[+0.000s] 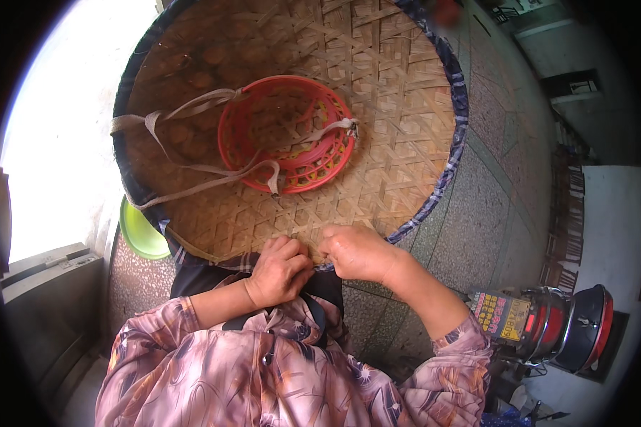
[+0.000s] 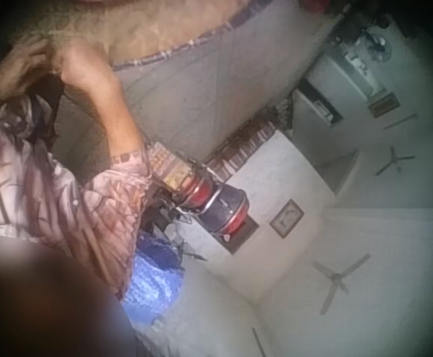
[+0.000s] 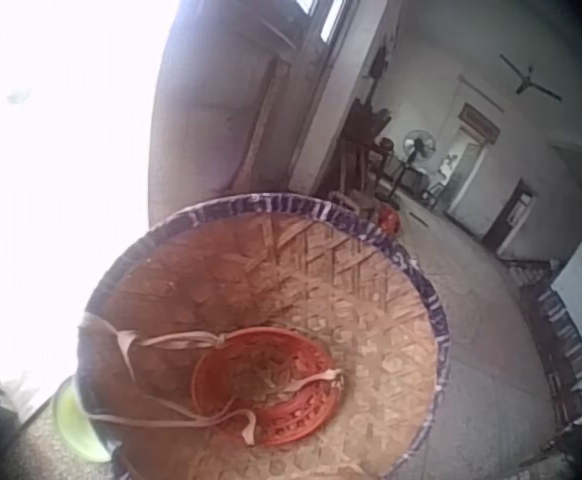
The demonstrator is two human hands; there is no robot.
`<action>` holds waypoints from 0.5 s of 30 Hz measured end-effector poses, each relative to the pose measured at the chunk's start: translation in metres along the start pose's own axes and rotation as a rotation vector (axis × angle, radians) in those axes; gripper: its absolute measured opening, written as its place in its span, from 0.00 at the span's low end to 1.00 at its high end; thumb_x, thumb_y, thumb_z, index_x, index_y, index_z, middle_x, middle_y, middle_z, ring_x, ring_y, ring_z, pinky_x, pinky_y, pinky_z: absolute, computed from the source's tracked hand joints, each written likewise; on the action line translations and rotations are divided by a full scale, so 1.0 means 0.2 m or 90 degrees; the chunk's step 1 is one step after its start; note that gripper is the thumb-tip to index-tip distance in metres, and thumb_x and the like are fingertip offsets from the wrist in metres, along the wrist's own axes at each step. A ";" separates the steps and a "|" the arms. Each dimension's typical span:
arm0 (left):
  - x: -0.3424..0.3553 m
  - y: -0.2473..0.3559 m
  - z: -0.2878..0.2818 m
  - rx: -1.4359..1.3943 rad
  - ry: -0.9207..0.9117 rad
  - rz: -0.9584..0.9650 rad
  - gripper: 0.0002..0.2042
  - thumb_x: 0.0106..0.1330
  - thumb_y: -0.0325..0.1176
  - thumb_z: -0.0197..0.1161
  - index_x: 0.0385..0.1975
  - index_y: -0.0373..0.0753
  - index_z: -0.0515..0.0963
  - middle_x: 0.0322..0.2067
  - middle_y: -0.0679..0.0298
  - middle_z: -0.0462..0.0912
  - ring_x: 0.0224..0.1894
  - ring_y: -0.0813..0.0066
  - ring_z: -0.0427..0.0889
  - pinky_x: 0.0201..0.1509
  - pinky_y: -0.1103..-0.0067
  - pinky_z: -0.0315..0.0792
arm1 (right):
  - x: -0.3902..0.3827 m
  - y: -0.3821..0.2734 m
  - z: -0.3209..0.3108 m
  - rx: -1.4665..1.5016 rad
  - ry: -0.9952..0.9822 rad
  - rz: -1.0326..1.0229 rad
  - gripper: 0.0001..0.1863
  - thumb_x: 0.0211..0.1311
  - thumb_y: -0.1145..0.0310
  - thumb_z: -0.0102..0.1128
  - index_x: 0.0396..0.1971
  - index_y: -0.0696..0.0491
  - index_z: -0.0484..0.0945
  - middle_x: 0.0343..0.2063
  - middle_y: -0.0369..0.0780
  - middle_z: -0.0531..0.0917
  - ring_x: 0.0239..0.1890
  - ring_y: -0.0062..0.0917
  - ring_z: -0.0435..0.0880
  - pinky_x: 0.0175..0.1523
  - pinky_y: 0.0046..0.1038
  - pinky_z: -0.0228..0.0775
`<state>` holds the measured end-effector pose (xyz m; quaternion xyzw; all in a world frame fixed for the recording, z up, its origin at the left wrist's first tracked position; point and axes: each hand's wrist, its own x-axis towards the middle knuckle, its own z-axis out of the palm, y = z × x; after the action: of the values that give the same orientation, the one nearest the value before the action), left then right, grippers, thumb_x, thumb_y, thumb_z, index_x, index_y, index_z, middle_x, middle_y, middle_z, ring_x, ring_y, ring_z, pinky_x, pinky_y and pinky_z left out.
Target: Repairing the edge of a woven conical bamboo hat using a needle and thread.
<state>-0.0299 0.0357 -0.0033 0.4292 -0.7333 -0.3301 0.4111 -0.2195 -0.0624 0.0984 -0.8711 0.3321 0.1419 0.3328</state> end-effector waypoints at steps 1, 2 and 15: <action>0.00 0.00 0.00 0.000 0.000 0.000 0.06 0.55 0.31 0.71 0.31 0.42 0.83 0.36 0.65 0.78 0.44 0.61 0.76 0.50 0.66 0.67 | 0.00 0.00 0.00 0.000 -0.009 -0.002 0.06 0.55 0.74 0.61 0.31 0.52 0.86 0.36 0.43 0.83 0.41 0.44 0.86 0.45 0.43 0.79; 0.00 0.00 0.00 0.000 -0.001 0.000 0.06 0.55 0.31 0.71 0.31 0.42 0.83 0.36 0.65 0.78 0.44 0.61 0.76 0.50 0.66 0.67 | 0.00 -0.01 0.00 0.001 -0.017 -0.004 0.06 0.55 0.74 0.61 0.31 0.52 0.86 0.36 0.43 0.83 0.41 0.43 0.86 0.45 0.43 0.79; 0.00 -0.02 0.01 -0.013 -0.001 0.014 0.08 0.53 0.30 0.73 0.32 0.44 0.81 0.37 0.65 0.77 0.42 0.60 0.75 0.47 0.65 0.66 | 0.00 -0.04 0.02 -0.075 -0.067 -0.013 0.07 0.58 0.76 0.60 0.32 0.52 0.86 0.35 0.43 0.82 0.40 0.43 0.85 0.43 0.42 0.79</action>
<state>-0.0301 0.0353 -0.0076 0.4163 -0.7352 -0.3333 0.4183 -0.2150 -0.0546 0.0989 -0.8840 0.2961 0.2036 0.2991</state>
